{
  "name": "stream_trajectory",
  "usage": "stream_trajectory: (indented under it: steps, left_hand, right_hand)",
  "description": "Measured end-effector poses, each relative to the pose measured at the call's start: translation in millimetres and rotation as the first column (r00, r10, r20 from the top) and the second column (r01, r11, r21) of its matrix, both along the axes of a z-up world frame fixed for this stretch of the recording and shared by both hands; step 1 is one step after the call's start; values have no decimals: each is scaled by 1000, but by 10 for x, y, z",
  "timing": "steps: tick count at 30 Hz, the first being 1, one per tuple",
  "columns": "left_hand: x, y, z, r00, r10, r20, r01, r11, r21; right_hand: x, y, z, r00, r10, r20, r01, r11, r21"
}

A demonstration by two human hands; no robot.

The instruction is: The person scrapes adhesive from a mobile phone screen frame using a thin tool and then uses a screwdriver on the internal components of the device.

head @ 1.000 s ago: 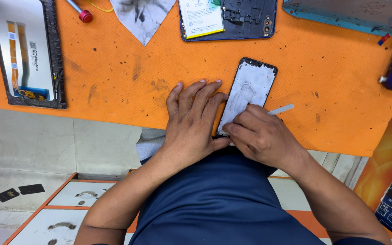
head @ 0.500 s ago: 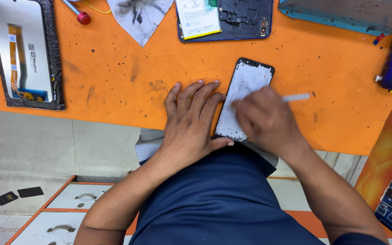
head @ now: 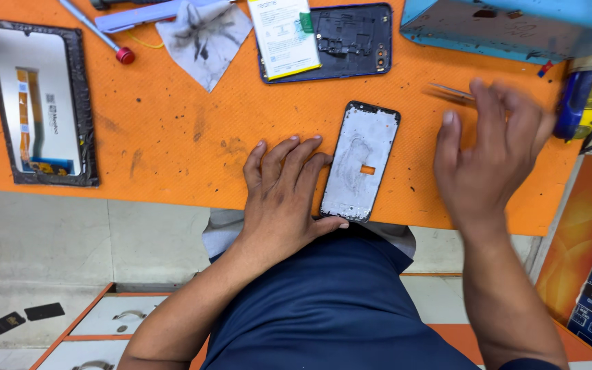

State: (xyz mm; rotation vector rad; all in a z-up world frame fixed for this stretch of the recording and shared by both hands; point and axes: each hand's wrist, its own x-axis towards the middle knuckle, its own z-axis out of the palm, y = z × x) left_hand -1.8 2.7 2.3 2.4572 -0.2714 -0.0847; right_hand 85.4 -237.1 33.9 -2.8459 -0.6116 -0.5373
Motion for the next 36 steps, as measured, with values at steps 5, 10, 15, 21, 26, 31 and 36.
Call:
stream_trajectory:
  steps: [5, 10, 15, 21, 26, 31, 36]
  left_hand:
    - [21, -19, 38, 999, 23, 38, -23, 1000, 5]
    - [20, -22, 33, 998, 9, 65, -11, 1000, 28]
    - [9, -32, 85, 993, 36, 115, -31, 999, -44]
    - [-75, 45, 58, 983, 169, 72, -145, 954, -263]
    - [55, 238, 246, 987, 139, -82, -161, 809, -565]
    - [312, 204, 636, 982, -168, 85, 188, 882, -432]
    - [384, 104, 585, 967, -59, -248, -44, 920, -390]
  right_hand:
    - [-479, 258, -62, 770, -92, -632, 333, 902, 275]
    - [-514, 482, -117, 793, 86, -604, 345, 753, 560]
    - [-414, 372, 76, 760, 185, -623, 415, 600, 684]
    - [-136, 139, 310, 923, 369, -112, -360, 929, 89]
    - [-61, -17, 526, 891, 428, -150, -369, 877, 309]
    - [-68, 38, 662, 762, 597, -250, -521, 795, 312]
    - [-22, -359, 472, 942, 294, -162, -207, 888, 411]
